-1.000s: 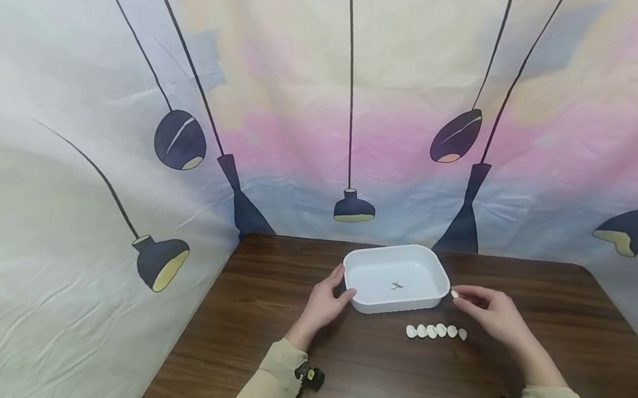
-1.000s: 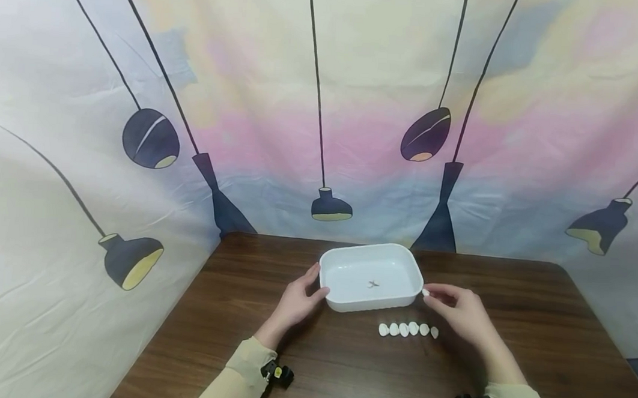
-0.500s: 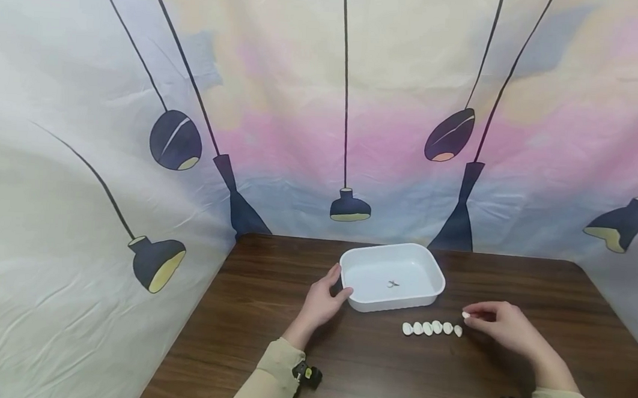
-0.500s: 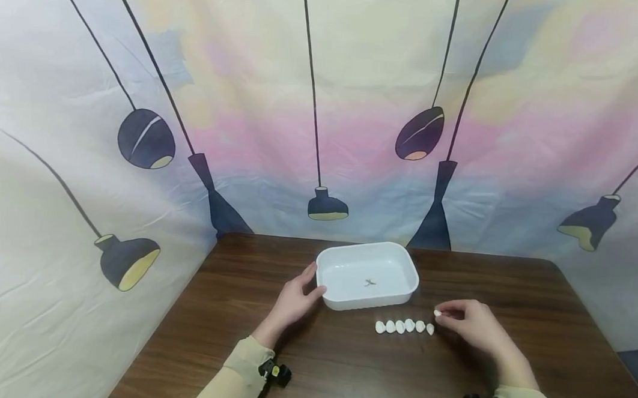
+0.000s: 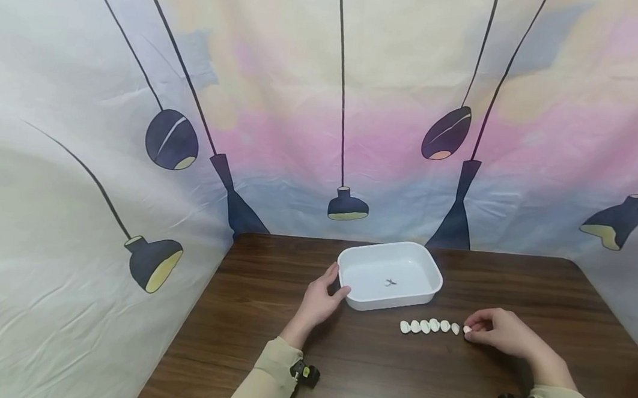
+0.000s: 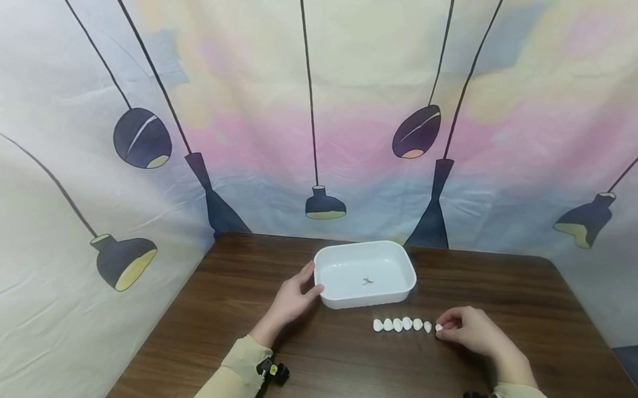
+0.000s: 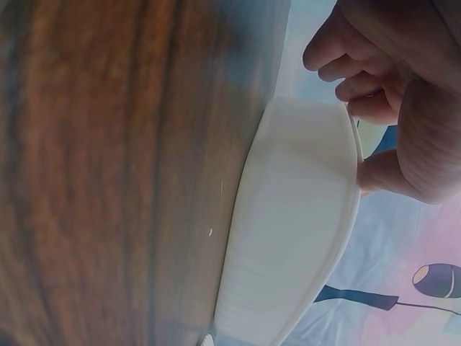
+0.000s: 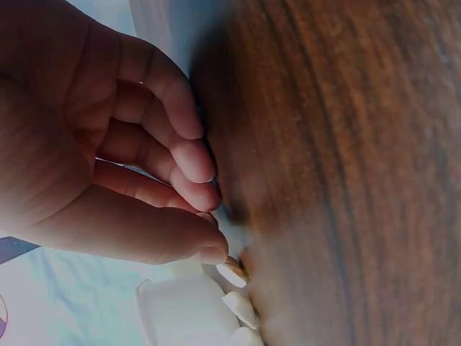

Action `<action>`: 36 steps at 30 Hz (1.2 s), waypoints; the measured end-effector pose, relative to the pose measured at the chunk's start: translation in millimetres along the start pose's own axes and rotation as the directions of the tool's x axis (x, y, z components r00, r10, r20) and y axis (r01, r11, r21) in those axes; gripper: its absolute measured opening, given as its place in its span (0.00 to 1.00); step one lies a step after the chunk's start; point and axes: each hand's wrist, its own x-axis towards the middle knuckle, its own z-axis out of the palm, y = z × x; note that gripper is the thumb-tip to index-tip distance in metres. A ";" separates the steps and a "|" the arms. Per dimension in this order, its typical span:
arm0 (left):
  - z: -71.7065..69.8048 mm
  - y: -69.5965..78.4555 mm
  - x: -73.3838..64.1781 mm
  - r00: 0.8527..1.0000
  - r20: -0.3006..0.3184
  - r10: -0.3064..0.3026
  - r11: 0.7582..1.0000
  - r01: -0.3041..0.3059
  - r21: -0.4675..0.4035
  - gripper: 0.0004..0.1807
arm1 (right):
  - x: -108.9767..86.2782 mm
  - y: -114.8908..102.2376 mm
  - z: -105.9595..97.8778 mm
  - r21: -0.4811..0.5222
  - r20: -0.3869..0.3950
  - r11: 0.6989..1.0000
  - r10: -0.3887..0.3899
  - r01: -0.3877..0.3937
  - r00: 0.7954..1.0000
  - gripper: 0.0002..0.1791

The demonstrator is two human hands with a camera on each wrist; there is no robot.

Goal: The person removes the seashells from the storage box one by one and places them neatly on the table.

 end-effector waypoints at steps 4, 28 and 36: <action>0.1 -0.4 0.4 1.000 0.001 -0.001 1.000 0.001 0.000 0.38 | 1.2 -0.1 3.0 -0.028 -0.017 0.999 0.017 -0.017 1.000 0.10; -0.2 -2.7 1.8 1.000 0.002 0.009 1.000 -0.009 0.015 0.39 | 3.1 -6.7 6.5 -0.063 -0.031 0.998 0.019 -0.021 0.999 0.11; -0.9 -2.4 0.6 1.000 0.007 0.000 1.000 0.000 0.009 0.39 | 2.7 -4.2 7.5 -0.063 -0.035 0.998 0.006 -0.008 0.999 0.11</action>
